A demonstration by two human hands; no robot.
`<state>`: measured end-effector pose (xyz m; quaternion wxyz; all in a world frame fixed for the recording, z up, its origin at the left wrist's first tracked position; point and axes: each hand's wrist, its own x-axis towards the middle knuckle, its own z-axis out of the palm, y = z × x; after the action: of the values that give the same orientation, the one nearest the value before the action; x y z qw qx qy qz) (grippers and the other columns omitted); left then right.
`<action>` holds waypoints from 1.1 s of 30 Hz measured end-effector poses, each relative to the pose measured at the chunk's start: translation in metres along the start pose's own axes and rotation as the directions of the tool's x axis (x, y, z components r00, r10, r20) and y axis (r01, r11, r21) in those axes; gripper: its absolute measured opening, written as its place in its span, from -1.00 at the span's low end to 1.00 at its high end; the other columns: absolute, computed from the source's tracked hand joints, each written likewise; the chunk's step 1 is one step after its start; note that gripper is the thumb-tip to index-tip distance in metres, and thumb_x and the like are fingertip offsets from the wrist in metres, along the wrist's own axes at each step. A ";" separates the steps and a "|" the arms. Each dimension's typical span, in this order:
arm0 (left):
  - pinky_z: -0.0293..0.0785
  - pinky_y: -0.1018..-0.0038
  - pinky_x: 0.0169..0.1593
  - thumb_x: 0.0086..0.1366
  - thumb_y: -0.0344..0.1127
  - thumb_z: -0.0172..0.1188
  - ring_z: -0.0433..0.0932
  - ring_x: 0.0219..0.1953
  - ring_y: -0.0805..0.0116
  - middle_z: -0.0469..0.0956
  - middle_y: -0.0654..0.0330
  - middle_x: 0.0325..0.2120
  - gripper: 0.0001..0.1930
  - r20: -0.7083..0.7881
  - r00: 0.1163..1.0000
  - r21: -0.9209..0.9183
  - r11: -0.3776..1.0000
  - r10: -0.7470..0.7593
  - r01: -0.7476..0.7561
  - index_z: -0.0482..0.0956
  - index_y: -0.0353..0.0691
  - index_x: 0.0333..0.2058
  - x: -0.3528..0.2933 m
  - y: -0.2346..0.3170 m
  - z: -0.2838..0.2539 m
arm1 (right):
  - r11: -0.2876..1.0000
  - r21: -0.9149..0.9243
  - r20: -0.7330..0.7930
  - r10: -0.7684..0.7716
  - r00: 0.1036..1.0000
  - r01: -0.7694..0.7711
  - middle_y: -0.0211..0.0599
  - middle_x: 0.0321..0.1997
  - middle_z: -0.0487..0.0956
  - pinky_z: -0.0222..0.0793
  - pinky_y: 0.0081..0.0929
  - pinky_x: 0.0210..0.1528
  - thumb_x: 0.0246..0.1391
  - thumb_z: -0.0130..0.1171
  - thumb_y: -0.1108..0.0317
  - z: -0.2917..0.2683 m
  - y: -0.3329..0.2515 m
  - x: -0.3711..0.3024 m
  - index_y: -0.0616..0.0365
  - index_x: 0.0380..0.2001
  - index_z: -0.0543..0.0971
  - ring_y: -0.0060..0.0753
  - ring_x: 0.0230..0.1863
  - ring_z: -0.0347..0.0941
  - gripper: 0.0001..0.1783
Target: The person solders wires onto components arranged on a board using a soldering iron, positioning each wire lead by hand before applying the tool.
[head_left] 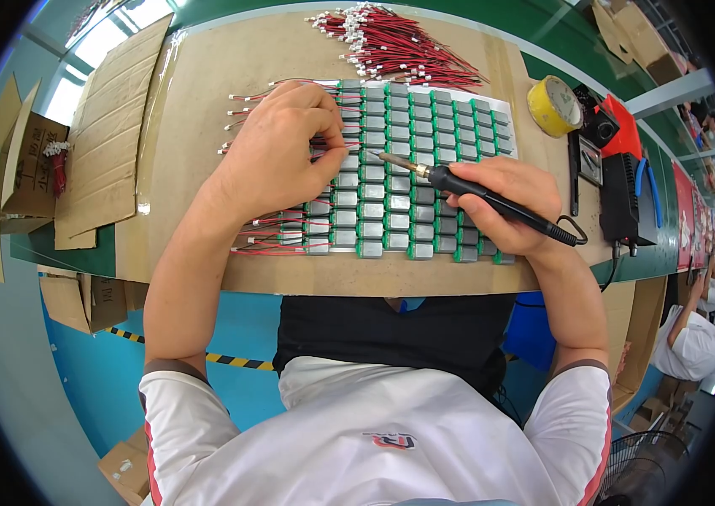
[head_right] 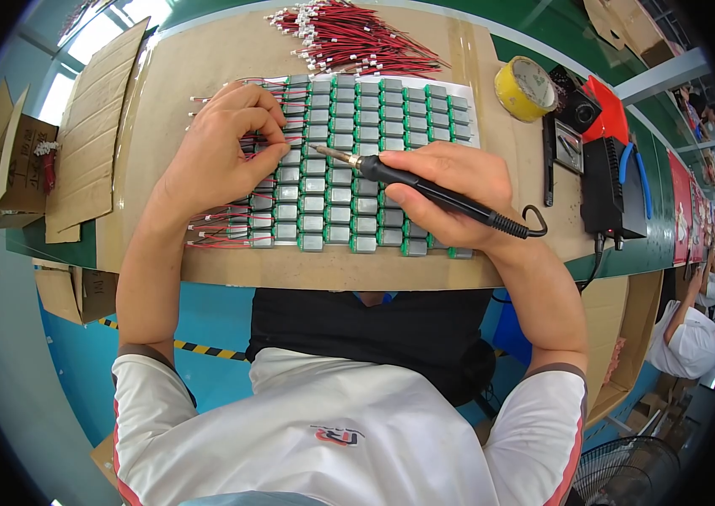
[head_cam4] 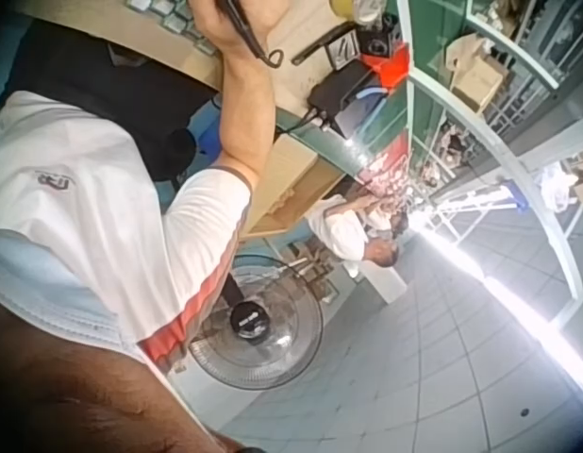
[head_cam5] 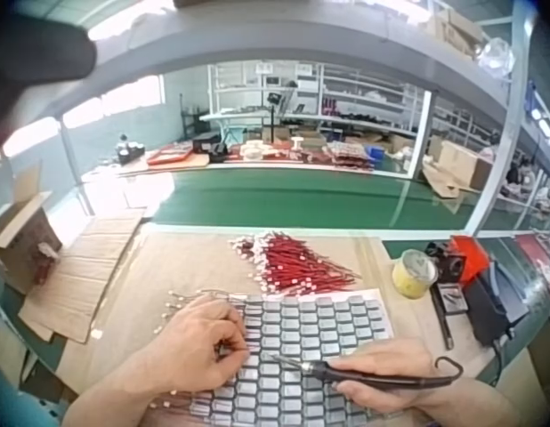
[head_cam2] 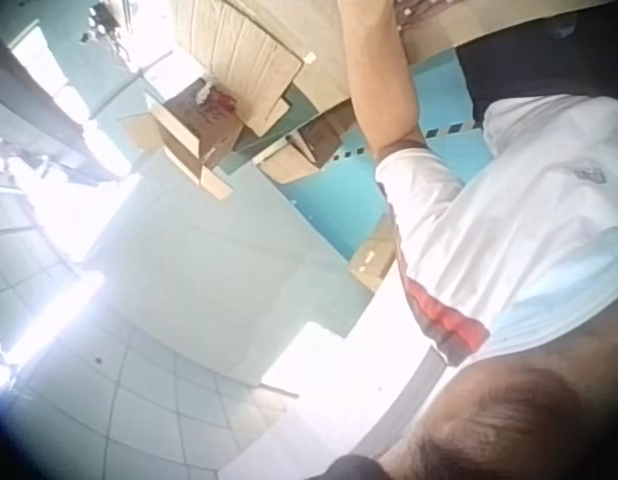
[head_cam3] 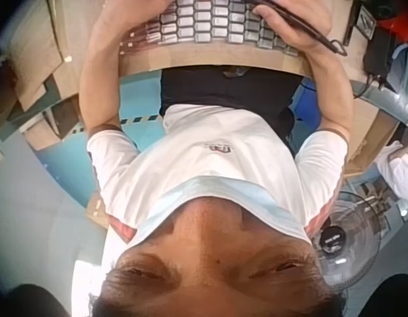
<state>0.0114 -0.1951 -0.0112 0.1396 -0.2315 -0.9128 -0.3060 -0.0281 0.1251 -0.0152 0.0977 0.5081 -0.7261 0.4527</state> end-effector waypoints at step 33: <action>0.58 0.32 -0.12 0.09 -0.52 0.53 0.63 -0.21 0.23 0.70 0.22 -0.40 -0.86 -0.105 0.994 -0.075 0.997 0.023 -0.031 0.81 -0.28 -0.34 0.000 0.004 -0.004 | 0.999 -0.051 -0.028 -0.005 1.000 0.003 0.01 -0.29 0.76 0.64 -0.37 -0.28 0.08 0.49 0.50 -0.001 -0.002 -0.003 0.38 -0.04 0.75 -0.11 -0.34 0.74 -0.65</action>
<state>0.0137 -0.1951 -0.0062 0.1822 -0.2325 -0.8887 -0.3507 -0.0248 0.1274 -0.0153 0.1219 0.5005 -0.7350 0.4410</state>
